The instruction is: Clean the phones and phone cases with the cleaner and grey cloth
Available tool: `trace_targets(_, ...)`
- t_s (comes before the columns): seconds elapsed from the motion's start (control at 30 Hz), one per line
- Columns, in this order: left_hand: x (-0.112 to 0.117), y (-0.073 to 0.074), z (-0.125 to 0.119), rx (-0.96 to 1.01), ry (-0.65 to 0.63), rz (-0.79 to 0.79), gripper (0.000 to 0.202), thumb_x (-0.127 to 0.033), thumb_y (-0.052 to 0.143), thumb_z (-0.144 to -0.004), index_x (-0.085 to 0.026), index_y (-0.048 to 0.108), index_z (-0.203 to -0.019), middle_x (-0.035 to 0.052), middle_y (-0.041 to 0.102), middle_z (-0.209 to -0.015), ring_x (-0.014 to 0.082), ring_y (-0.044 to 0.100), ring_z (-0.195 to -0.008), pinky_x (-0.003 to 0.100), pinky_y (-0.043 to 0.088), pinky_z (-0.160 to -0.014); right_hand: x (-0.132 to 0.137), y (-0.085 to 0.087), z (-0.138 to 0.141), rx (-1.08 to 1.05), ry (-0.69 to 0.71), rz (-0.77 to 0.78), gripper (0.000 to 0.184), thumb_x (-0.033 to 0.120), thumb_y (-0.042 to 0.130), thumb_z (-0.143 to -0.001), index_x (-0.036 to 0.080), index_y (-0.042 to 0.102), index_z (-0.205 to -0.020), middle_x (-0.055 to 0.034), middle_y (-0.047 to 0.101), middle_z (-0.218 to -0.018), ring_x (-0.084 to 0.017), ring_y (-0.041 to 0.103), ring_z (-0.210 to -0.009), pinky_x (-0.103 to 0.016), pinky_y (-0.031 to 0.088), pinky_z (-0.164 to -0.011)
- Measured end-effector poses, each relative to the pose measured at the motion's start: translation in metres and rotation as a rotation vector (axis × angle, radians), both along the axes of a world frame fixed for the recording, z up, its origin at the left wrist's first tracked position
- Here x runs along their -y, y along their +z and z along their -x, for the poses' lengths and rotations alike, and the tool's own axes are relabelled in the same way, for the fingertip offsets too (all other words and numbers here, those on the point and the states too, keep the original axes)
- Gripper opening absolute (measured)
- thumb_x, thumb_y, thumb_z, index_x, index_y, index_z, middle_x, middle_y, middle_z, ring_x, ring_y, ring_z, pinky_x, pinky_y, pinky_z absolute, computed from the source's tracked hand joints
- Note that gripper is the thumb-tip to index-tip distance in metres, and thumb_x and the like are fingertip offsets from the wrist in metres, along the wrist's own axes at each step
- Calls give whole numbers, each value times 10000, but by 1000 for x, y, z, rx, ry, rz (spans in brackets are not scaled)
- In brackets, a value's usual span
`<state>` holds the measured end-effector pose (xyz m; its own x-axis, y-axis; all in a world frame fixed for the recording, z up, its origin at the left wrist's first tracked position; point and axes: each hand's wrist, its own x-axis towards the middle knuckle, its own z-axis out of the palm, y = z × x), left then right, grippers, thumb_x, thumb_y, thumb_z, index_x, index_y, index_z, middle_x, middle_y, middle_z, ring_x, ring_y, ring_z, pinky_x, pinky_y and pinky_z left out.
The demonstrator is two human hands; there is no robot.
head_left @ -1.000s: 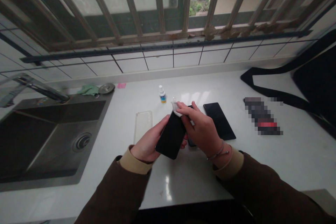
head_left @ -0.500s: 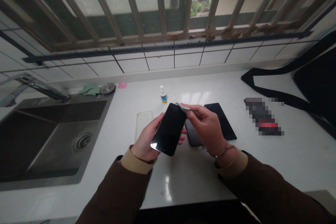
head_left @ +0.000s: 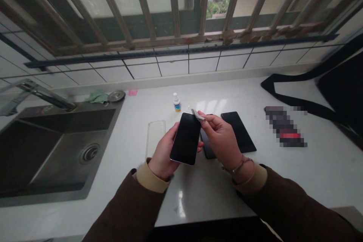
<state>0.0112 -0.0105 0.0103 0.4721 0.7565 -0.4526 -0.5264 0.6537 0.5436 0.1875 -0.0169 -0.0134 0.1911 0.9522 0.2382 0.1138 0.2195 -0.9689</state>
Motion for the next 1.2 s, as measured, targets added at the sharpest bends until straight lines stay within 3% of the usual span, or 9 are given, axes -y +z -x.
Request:
trace_targets(0.3,-1,0,-2,-53,68,-13,374,-411,534,-1106,-151,727,-1292,128,833,-976,302,831,-779,425,674,-745,2,0,1,-27,1,25,234,428,709,-1040,236,792,-1147,-120,781,-1394,-291,749,-1317,-502,595,-1155)
trace_targets(0.53,-2,6,-3,-81,113,-35,367,-367,529,-1102,-121,745,-1267,139,833,-933,281,817,-752,383,650,-724,3,-1,3,-19,20,33,233,437,678,-1049,236,754,-1140,-128,761,-1430,-275,790,-1224,-438,648,-1027)
trace_targets(0.7,-3,1,-5,-61,214,-67,452,-392,426,-1147,-131,767,-1288,143,843,-1104,263,824,-878,395,653,-837,7,-5,9,-55,107,57,276,493,665,-1062,236,732,-1140,-119,824,-1300,-237,832,-974,-395,672,-862)
trace_targets(0.87,-8,-9,-8,-53,401,-240,465,-460,493,-1125,-135,825,-1142,121,845,-1127,245,796,-1037,373,596,-1026,11,-12,16,-184,245,95,287,544,704,-1043,262,711,-1095,-98,817,-1266,-260,766,-1213,-444,606,-1051)
trace_targets(1.0,-9,-10,-6,-69,450,-293,438,-495,542,-1108,-153,815,-1118,86,838,-1077,199,779,-953,330,602,-971,11,-14,19,-351,334,182,353,604,762,-983,268,714,-1081,-58,823,-1098,-227,778,-1045,-436,619,-1005)
trace_targets(1.07,-9,-6,-5,-73,466,-320,397,-485,557,-1107,-171,793,-1169,83,829,-1079,199,778,-948,339,612,-946,10,-15,19,-398,368,220,366,613,784,-960,267,720,-1060,-32,805,-995,-209,767,-962,-430,622,-987)
trace_targets(1.2,-10,1,-1,-51,506,-320,387,-424,603,-1103,-275,657,-1455,82,798,-1262,217,781,-1068,387,619,-996,9,-15,19,-445,419,291,375,602,819,-933,255,727,-1042,-16,781,-947,-189,750,-908,-423,622,-984)
